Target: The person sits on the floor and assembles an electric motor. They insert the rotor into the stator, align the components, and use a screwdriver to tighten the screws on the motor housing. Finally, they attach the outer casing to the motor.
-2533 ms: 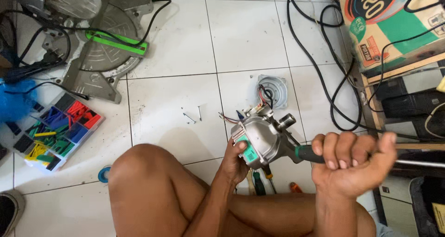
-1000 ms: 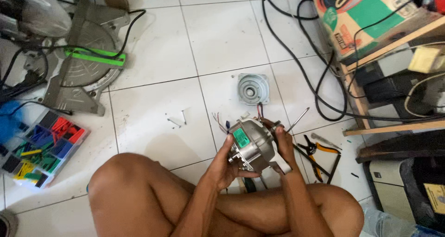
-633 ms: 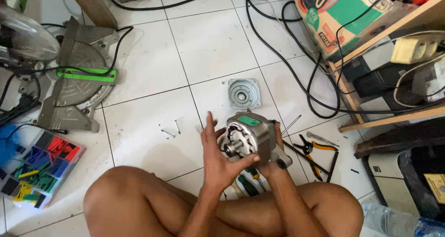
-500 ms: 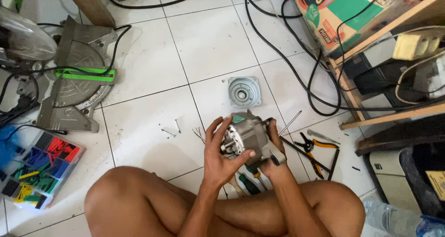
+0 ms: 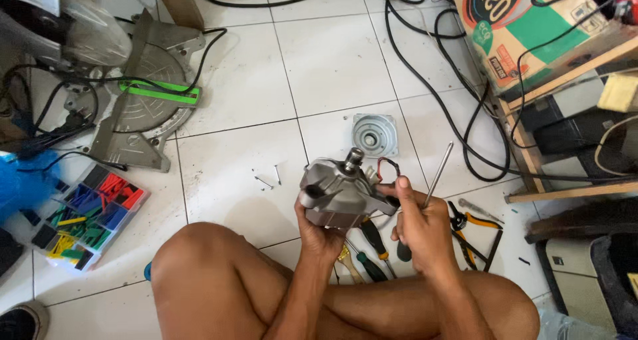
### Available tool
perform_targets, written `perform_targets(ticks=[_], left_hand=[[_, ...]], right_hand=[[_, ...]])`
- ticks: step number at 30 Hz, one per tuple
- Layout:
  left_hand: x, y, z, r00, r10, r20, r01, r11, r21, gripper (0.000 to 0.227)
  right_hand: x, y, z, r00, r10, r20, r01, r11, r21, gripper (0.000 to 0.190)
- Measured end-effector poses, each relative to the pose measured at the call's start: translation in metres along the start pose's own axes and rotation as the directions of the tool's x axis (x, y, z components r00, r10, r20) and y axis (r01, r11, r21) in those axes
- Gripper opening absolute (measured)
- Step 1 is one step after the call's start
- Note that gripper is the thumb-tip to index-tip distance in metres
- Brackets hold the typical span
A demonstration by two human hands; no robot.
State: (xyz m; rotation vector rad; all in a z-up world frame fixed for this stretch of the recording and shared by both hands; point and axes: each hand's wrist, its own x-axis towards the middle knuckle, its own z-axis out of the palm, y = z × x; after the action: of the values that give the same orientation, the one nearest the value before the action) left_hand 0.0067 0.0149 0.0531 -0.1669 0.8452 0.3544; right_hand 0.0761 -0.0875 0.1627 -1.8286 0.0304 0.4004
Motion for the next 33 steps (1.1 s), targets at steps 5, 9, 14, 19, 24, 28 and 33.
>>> perform_targets(ticks=[5, 9, 14, 19, 24, 28, 33], left_hand=[[0.010, 0.011, -0.015, 0.985, -0.074, 0.154, 0.072, 0.997, 0.017, 0.089], [0.000, 0.013, -0.004, 0.994, -0.073, 0.081, 0.068, 0.996, 0.065, 0.072], [0.014, 0.000, -0.018, 0.990, -0.104, 0.094, 0.099, 0.993, 0.057, 0.065], [0.023, 0.004, -0.007, 0.987, -0.156, 0.046, 0.157, 0.987, -0.020, 0.070], [0.005, 0.006, -0.006, 0.986, -0.162, -0.022, 0.163, 0.985, 0.047, 0.080], [-0.006, 0.014, 0.007, 0.988, -0.153, -0.004, 0.153, 0.987, 0.052, 0.095], [0.005, 0.011, -0.017, 0.981, -0.193, 0.021, 0.187, 0.970, 0.153, 0.081]], right_hand=[[0.006, -0.025, -0.008, 0.945, -0.137, -0.297, 0.201, 0.960, 0.197, 0.040], [-0.025, -0.094, 0.013, 0.926, -0.304, -0.222, 0.376, 0.777, 0.506, 0.067], [-0.029, -0.096, 0.030, 0.735, -0.674, -0.073, 0.516, 0.486, 0.705, 0.061], [0.021, -0.022, 0.050, 0.848, -0.527, -0.054, 0.399, 0.569, 0.719, 0.067], [-0.004, -0.043, 0.051, 0.814, -0.558, -0.159, 0.531, 0.605, 0.594, 0.062], [0.035, 0.007, 0.053, 0.880, -0.461, -0.116, 0.424, 0.651, 0.629, 0.068], [0.059, 0.010, -0.019, 0.732, -0.681, -0.037, 0.677, 0.720, 0.154, 0.065]])
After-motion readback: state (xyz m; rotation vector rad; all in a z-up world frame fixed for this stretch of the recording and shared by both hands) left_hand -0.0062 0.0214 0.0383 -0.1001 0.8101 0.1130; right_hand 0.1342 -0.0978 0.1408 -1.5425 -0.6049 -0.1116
